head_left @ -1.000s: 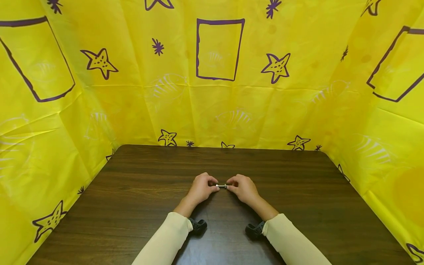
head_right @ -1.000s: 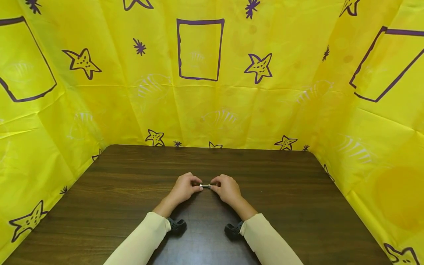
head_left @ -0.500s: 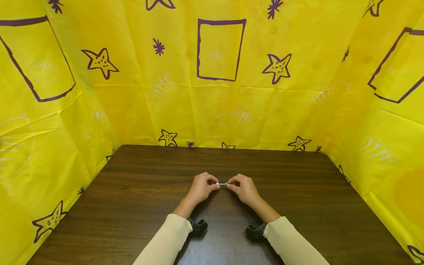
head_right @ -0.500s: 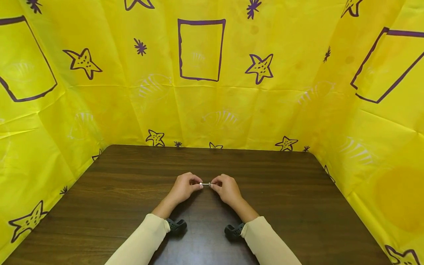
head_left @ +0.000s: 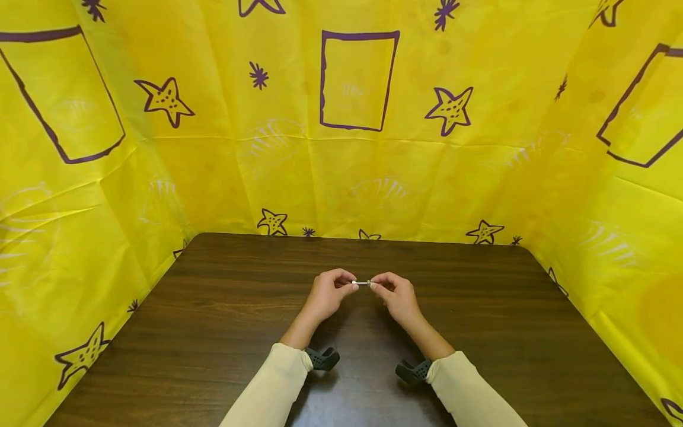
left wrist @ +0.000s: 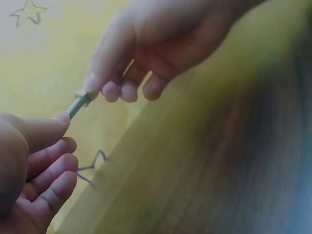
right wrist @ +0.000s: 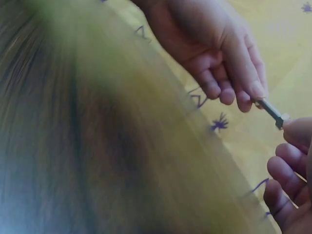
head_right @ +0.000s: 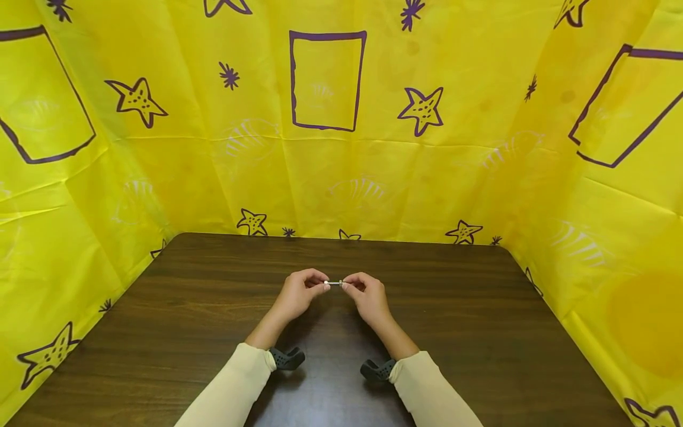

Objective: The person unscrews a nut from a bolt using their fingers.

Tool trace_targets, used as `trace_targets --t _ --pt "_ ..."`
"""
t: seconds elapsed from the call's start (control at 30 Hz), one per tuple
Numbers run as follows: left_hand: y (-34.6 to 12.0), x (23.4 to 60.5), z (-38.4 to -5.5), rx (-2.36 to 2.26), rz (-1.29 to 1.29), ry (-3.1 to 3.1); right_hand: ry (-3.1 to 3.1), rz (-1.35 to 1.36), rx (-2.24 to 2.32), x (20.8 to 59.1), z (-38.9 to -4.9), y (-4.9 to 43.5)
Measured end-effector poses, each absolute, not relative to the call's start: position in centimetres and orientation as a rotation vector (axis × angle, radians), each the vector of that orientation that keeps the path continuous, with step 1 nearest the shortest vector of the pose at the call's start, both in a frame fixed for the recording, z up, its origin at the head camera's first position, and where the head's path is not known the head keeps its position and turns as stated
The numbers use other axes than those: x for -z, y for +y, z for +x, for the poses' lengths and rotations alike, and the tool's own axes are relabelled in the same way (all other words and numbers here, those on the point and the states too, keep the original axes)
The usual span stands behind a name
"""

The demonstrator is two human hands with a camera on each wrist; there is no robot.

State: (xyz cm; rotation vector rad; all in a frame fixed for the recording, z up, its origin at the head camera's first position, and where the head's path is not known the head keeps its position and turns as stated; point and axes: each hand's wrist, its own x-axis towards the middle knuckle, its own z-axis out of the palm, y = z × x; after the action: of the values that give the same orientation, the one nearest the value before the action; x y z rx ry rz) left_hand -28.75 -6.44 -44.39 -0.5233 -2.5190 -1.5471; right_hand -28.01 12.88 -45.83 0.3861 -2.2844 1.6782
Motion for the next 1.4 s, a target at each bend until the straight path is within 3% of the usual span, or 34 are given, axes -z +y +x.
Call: trace_targets --t 0.27,1.4 --pt "-6.4 43.5 -28.4 1.641 -0.515 -2.433 -2.212 0.405 -1.807 42.2 -25.5 12.0" --pt "-7.1 42.8 -27.4 1.571 -0.599 -2.451 -2.238 0.414 -1.884 41.4 -24.5 11.8"
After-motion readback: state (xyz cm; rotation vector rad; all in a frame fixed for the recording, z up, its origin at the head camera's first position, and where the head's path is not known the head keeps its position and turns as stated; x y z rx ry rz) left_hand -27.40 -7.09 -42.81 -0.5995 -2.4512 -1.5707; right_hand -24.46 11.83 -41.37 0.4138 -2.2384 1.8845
